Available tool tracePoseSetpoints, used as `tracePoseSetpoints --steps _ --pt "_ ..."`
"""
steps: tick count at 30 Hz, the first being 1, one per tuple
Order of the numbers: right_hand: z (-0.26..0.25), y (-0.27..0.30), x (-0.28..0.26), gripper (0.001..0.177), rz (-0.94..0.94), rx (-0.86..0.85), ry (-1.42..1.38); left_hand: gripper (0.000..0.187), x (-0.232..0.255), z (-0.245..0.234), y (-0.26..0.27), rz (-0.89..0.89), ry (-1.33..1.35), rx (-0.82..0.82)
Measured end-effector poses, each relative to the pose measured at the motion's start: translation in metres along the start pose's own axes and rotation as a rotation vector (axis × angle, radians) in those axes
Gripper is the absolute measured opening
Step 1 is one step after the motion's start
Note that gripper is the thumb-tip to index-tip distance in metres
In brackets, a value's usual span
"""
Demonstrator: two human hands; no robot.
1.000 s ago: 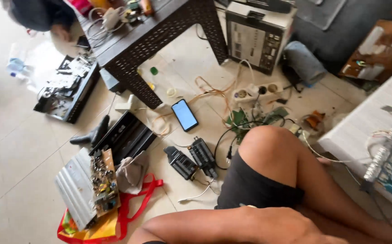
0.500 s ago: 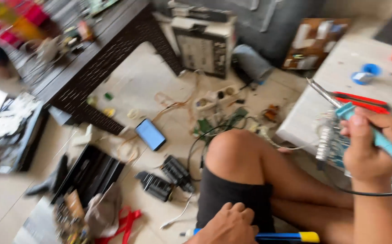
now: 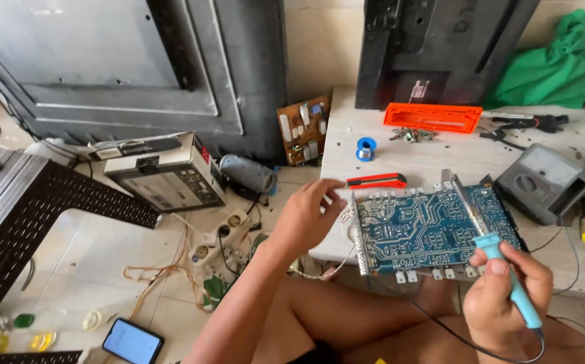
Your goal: Soldering and desoldering components on a circuit board using a soldering iron and a desoldering pump.
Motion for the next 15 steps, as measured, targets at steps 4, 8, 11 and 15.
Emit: tracePoseSetpoints --steps 4,8,11,15 --pt "-0.005 -0.001 0.004 0.025 -0.074 0.015 0.057 0.059 -0.049 0.083 -0.107 -0.026 -0.076 -0.041" --pt "-0.009 -0.005 0.022 0.032 0.031 0.029 0.133 0.093 -0.077 0.147 -0.169 -0.106 -0.230 -0.116" --pt "-0.012 -0.017 0.029 0.033 0.110 -0.036 0.125 0.056 -0.082 0.159 -0.186 -0.111 -0.188 0.012" --pt "-0.012 -0.020 0.044 0.032 0.188 -0.004 0.070 0.052 -0.040 0.128 -0.167 -0.133 -0.004 0.063"
Point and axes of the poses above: each hand's wrist, its own y-axis away from the middle knuckle, its own z-axis out of the palm, x = y × z, the point moved 4 cm from there along -y, towards the middle knuckle, and after that the axes turned 10 degrees about x, right-handed, at the moved point
